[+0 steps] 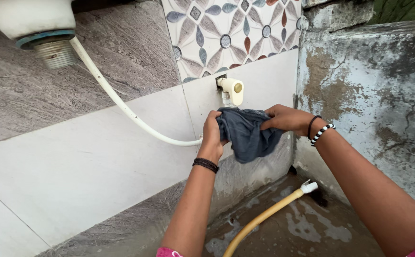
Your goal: The person wipes a tiled wall section with a dark cloth, focusing on the area around a white plastic pipe and valve. They repeatedly rub the same spots, including the pipe and the surrounding tiles, using both hands to hold and maneuver the cloth.
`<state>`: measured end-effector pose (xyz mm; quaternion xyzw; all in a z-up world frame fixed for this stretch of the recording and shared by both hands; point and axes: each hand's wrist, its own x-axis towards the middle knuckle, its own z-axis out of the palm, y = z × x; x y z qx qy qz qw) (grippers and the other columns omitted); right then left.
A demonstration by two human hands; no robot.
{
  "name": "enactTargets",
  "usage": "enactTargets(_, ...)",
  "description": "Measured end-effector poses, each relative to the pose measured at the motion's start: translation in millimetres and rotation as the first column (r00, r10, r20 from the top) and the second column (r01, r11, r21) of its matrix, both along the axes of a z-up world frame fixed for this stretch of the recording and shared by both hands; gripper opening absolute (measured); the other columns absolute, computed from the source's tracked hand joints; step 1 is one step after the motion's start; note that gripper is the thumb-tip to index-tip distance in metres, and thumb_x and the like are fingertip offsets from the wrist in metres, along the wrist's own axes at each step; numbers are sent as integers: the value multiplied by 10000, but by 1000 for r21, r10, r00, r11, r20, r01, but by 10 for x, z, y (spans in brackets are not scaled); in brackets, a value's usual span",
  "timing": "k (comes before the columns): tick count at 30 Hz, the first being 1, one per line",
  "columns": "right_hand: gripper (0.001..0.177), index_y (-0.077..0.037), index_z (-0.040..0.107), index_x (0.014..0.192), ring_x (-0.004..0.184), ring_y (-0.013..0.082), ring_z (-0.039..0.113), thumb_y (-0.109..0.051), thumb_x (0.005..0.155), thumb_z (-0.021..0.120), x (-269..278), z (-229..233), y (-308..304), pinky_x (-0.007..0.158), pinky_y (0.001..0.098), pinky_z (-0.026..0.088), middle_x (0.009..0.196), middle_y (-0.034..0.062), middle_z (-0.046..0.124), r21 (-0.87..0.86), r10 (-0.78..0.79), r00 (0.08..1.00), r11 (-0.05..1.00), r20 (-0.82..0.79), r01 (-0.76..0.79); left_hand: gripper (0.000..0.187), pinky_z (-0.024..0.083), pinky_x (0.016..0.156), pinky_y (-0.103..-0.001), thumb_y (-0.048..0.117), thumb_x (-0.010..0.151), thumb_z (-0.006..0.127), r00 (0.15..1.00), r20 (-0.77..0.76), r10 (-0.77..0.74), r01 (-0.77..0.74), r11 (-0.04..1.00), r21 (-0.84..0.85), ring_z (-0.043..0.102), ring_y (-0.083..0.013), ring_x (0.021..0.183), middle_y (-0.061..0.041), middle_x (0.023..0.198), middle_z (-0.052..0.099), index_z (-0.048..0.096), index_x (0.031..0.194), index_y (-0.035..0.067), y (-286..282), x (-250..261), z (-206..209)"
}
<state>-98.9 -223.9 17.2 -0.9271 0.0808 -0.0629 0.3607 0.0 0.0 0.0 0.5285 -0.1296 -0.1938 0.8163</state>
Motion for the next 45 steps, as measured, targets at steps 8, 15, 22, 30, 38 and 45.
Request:
enactTargets(8, 530, -156, 573, 1336, 1112, 131, 604, -183, 834, 738, -398, 368, 589, 885, 325, 508, 1245, 24, 665, 278, 92, 995, 955, 44, -100, 363, 535, 930, -498, 338, 974, 516, 1000, -19, -4, 2, 990, -141, 666, -225, 1013, -99, 1116, 680, 627, 1188, 67, -191, 88, -12)
enactTargets(15, 462, -6, 747, 1230, 938, 191, 737, -274, 853, 756, -227, 275, 581, 894, 351, 571, 1060, 117, 805, 194, 77, 989, 976, 123, -100, 288, 561, 891, -454, 254, 998, 519, 987, -74, -144, 115, 946, -302, 682, -209, 973, -69, 1083, 715, 663, 1169, 73, -249, 265, -114)
enactTargets(22, 273, -20, 648, 1177, 896, 162, 747, -117, 924, 678, -324, 404, 590, 889, 296, 614, 1010, 83, 750, 779, -89, 905, 548, 416, -304, 249, 498, 724, -368, 102, 962, 588, 930, 340, 144, -106, 986, -127, 614, -176, 857, -71, 1010, 678, 705, 1177, 52, -361, 50, -201)
enactTargets(30, 192, -19, 659, 1119, 865, 199, 727, 0, 929, 680, -119, 397, 802, 765, 331, 611, 1073, 135, 722, 591, -405, 531, 771, 744, -239, 233, 576, 765, -322, 82, 918, 718, 463, 818, 342, -421, 897, -137, 755, -183, 840, -100, 992, 790, 746, 1147, 53, -364, -323, 31)
enactTargets(38, 455, -10, 675, 1272, 1206, 458, 579, 75, 826, 691, 296, 340, 1002, 1023, 477, 485, 1393, 247, 555, -219, 86, 390, 925, 917, 312, 546, 501, 925, -460, 86, 745, 790, 391, 877, 280, -677, 733, 67, 622, -373, 1138, -170, 1243, 650, 590, 1252, 104, -98, -272, 66)
enactTargets(45, 576, -37, 701, 1258, 1299, 428, 518, 138, 710, 681, 158, 219, 1109, 1074, 472, 464, 1468, 202, 506, -380, 168, 461, 825, 871, 417, 578, 429, 968, -549, 68, 750, 761, 401, 916, -29, -796, 484, 364, 600, -409, 1117, -171, 1208, 653, 577, 1297, 63, 170, -19, -119)
